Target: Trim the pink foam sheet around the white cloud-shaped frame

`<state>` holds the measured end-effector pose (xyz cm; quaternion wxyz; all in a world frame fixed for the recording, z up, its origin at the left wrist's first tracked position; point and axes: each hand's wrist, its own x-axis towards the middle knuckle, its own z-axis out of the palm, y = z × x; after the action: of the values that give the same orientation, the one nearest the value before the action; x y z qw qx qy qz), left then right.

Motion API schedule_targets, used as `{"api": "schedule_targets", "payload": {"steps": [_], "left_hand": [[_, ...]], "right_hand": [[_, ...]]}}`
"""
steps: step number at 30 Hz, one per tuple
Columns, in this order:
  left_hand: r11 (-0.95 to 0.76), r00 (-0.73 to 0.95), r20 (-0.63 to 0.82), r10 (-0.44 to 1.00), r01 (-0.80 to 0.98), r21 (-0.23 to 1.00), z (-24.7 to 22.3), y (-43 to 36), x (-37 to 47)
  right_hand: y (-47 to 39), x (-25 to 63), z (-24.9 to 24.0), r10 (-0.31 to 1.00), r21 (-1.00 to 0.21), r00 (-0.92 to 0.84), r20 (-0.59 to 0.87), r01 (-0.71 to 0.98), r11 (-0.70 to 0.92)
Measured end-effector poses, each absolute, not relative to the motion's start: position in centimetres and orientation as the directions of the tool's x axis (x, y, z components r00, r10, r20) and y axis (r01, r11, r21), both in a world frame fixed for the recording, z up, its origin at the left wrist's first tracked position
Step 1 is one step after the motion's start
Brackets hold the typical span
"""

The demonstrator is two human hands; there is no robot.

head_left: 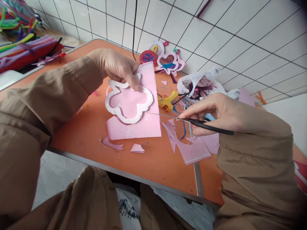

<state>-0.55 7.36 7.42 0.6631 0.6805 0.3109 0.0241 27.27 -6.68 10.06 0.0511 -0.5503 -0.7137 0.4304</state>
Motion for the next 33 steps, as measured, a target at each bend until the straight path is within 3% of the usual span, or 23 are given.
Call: {"api": "schedule_targets", "payload": {"steps": [3,8,15,21,25,33], "left_hand": [[0.094,0.796,-0.399,0.456,0.402,0.911,7.2,7.5,-0.5],[0.296,0.577,-0.540,0.613,0.466,0.834,7.5,7.1,-0.1],[0.261,0.621,-0.518,0.588,0.460,0.848,7.5,7.2,-0.2],[0.054,0.784,-0.386,0.487,0.414,0.909,7.4,7.2,-0.3],[0.121,0.747,-0.410,0.523,0.411,0.904,7.7,6.8,-0.1],[0.277,0.692,-0.482,0.538,0.395,0.876,7.8,7.0,-0.2]], "right_hand": [[-6.8,26.9,10.0,0.809,-0.677,-0.412,-0.420,0.735,0.023],[-6.9,26.7,9.9,0.819,-0.673,-0.412,-0.399,0.738,0.043],[-6.9,26.4,10.1,0.818,-0.639,-0.370,-0.440,0.769,0.004],[-6.9,27.6,10.0,0.834,-0.609,-0.407,-0.373,0.785,0.111],[-6.8,28.3,10.0,0.841,-0.572,-0.444,-0.311,0.794,0.208],[-6.6,27.6,9.7,0.836,-0.574,-0.396,-0.379,0.810,0.123]]}}
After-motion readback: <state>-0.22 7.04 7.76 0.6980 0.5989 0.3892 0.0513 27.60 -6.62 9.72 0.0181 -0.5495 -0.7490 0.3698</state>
